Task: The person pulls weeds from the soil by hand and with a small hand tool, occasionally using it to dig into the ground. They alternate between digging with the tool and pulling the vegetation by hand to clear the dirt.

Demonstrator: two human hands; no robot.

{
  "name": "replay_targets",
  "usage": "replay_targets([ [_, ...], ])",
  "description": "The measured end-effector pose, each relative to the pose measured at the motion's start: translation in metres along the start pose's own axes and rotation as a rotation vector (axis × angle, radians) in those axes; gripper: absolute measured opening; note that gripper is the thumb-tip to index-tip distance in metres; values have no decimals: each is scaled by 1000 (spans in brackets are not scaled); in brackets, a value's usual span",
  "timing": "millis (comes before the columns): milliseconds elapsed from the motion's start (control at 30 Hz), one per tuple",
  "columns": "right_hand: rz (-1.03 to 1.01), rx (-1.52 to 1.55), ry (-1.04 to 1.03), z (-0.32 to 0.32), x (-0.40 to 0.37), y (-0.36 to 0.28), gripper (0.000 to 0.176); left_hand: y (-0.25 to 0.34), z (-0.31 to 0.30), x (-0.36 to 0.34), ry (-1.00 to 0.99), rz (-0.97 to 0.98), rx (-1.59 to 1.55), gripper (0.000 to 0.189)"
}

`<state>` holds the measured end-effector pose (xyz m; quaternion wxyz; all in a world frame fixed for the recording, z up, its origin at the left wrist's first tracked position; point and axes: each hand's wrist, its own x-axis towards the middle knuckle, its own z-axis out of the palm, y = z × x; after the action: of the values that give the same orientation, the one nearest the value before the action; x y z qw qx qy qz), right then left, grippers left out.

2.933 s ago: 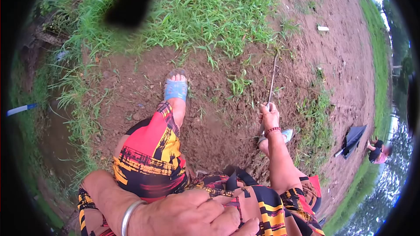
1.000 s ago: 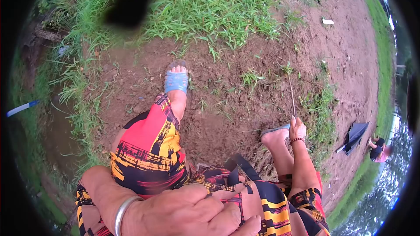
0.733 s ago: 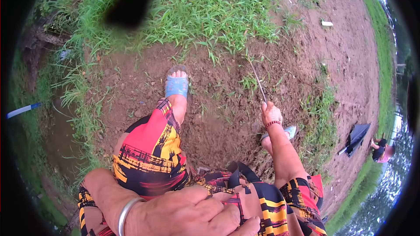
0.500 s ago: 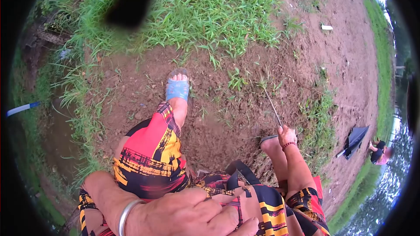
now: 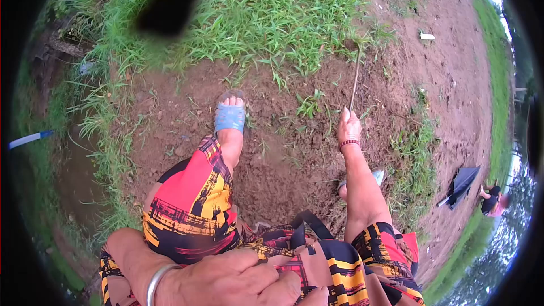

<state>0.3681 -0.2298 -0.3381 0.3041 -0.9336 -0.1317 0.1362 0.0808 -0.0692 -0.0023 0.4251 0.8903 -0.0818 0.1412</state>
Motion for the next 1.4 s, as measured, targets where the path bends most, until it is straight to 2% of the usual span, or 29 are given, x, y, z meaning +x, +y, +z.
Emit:
replay_targets([
  [67,-44,-480,-306,3,-21,46,44,-2,1,-1,4,2,-1,23],
  [100,38,-497,-334,-10,-35,61,42,-5,0,-1,6,7,4,23],
  [200,77,-551,-407,-61,-59,80,39,-11,2,-6,19,7,2,23],
  [233,-17,-495,-349,-72,-62,105,42,-11,4,-6,21,13,-7,23],
  [300,-44,-499,-306,-89,-61,137,41,-12,6,-7,22,27,-9,23],
  [367,134,-277,-337,-100,-55,97,41,-10,9,-9,20,25,-20,23],
  [433,299,141,-309,-89,-36,74,35,-9,10,-10,18,27,-17,24],
  [467,295,268,-260,-82,-25,54,38,-9,10,-9,17,29,-12,24],
  [500,326,481,-253,-77,-18,24,36,-8,10,-8,16,31,-7,24],
  [533,331,569,-170,-67,-9,-1,34,-8,10,-7,16,32,-4,24],
  [633,252,666,-71,-27,6,-20,34,-8,9,-5,25,36,2,24],
  [700,-102,20,13,4,-2,15,38,-8,8,-5,32,32,11,24],
  [767,-42,-460,-285,13,-36,67,42,-9,6,-5,36,35,17,24],
  [900,49,-467,-368,-44,-85,110,44,-12,7,-7,39,37,16,25],
  [967,-5,-462,-354,-73,-92,115,44,-12,8,-10,31,38,12,25],
  [1000,78,-235,-351,-81,-92,111,42,-11,9,-10,29,41,9,25],
  [1033,81,-237,-348,-80,-89,110,42,-10,9,-10,29,45,7,25],
  [1100,270,-27,-311,-70,-78,107,39,-9,11,-11,32,51,4,25],
  [1133,211,131,-248,-57,-73,108,37,-8,11,-13,32,48,4,25],
  [1167,313,310,-258,-55,-72,67,37,-7,12,-13,31,44,6,26],
  [1233,181,103,-212,-34,-58,52,37,-4,12,-13,29,43,8,26],
  [1300,-59,-347,-216,-34,-62,35,40,-2,12,-11,31,50,10,26],
  [1333,-19,-592,-370,-40,-64,40,42,-2,12,-11,33,52,10,26],
  [1400,-3,-690,-443,-67,-76,69,41,-4,11,-12,39,51,11,26],
])
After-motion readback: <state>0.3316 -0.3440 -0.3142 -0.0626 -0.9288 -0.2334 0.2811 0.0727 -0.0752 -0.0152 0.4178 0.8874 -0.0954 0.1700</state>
